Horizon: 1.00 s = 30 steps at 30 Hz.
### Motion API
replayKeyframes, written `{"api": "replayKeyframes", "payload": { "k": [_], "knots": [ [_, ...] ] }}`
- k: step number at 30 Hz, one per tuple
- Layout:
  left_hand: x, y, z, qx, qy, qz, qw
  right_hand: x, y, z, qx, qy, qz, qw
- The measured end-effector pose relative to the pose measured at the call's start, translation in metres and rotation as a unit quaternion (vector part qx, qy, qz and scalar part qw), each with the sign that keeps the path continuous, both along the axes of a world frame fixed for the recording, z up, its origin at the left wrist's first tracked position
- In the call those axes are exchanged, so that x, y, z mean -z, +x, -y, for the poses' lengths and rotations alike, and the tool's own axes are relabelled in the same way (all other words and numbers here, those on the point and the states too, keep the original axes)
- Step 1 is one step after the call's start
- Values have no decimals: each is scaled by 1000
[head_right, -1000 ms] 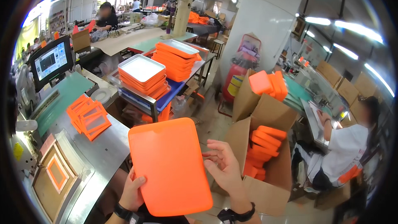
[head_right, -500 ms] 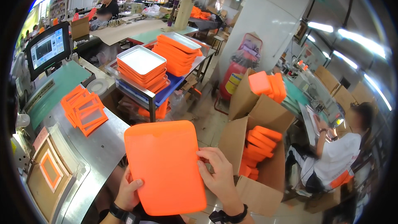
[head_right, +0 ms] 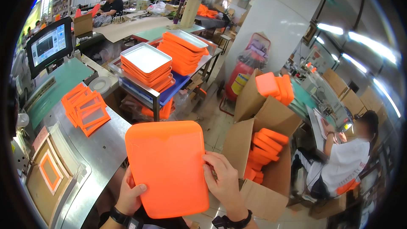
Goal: Sewing and assembling orange medical pouches with a white cross logo using an industrial sewing machine in a factory.
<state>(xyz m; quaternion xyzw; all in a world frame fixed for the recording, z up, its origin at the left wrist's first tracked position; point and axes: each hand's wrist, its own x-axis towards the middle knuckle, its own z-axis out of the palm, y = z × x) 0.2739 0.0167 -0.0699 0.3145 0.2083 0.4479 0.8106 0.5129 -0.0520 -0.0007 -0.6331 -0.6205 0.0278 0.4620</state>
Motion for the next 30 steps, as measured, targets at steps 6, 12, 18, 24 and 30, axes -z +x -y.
{"api": "replayKeyframes", "payload": {
  "k": [6,12,18,24,30],
  "knots": [
    [2,-2,1,1,8,-2,1000,2,1,1,6,6,26,1000],
    [-1,-2,4,3,4,-7,1000,12,5,4,5,18,8,1000],
    [-1,-2,5,-4,3,-6,1000,16,5,4,-8,31,-2,999],
    [1,-2,5,-11,36,-31,999,16,-2,3,16,17,-155,988],
    [-11,-5,10,-35,128,-80,988,12,-4,0,43,3,-197,979]
  ]
}}
